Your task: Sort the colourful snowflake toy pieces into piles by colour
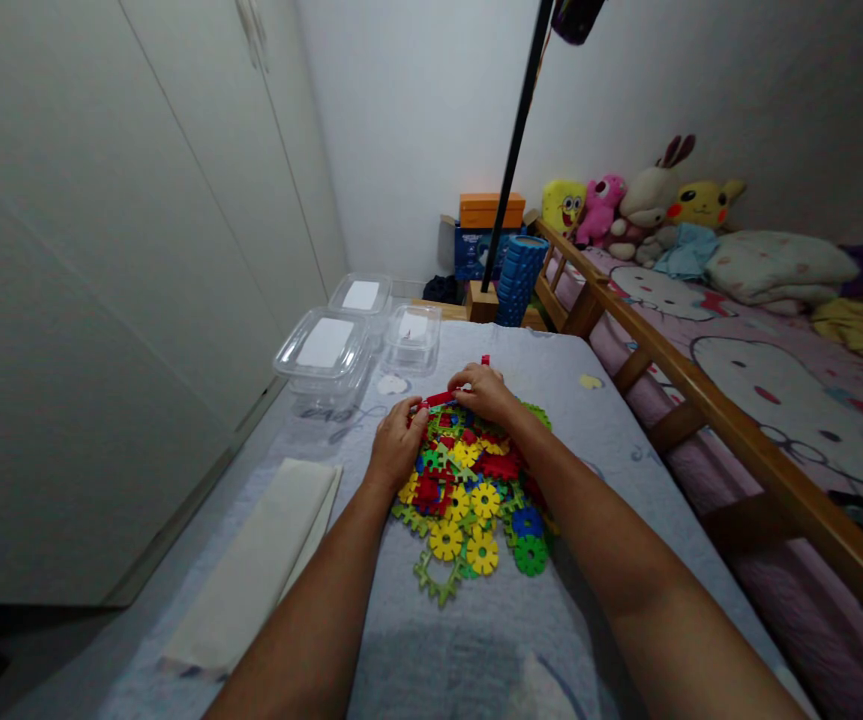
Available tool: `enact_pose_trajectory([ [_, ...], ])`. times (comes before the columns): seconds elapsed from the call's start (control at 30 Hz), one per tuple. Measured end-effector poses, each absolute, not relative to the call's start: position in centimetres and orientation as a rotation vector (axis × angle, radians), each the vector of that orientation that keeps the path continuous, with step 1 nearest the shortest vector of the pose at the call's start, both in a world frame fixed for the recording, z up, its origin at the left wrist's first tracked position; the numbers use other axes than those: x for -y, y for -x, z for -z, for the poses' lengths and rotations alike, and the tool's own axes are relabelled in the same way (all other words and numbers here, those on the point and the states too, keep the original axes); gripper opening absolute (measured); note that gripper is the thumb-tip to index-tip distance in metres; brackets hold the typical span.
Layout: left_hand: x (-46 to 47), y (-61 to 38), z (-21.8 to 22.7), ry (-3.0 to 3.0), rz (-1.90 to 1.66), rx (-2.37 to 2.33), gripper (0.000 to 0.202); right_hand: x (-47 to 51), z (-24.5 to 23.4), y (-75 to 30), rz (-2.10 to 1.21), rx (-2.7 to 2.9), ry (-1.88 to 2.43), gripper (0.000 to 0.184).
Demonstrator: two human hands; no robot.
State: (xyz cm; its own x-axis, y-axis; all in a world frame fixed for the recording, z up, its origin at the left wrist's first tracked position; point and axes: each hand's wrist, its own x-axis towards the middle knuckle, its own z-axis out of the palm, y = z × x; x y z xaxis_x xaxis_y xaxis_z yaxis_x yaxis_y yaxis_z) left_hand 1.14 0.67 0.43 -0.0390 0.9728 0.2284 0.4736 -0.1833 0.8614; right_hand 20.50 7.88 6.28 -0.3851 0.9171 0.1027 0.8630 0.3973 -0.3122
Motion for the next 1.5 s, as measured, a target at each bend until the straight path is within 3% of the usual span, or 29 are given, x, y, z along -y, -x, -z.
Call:
enact_pose_trajectory([
  [0.53, -0.7, -1.1, -0.5, -1.729, -1.125, -1.546, 0.04, -8.3, -5.9, -21.6, -0.688, 2.236, 1.415, 0.023],
  [0.67, -0.6, -1.1, -0.6, -1.728, -1.12, -1.552, 0.04, -7.2, -6.5, -21.5, -0.624, 2.331, 1.447, 0.023],
  [0.9, -0.6, -1.1, -0.5, -1.775, -1.102, -1.559, 0.038, -5.1, -7.6, -20.8, -0.201, 2.555, 1.557, 0.019],
  [1.03, -0.6, -1.1, -0.5, -1.793, -1.088, -1.568, 0.038, -4.5, -7.4, -20.3, -0.193, 2.552, 1.493, 0.013],
  [1.27, -0.6, -1.0, -0.5, -1.804, -1.06, -1.572, 0.038, -6.0, -6.6, -22.7, -0.446, 2.162, 1.407, 0.007],
  [1.5, -0.6, -1.1, -0.6, -1.823, -1.031, -1.591, 0.036, -11.2, -5.4, -27.5, -0.22, 1.761, 1.92, 0.004],
])
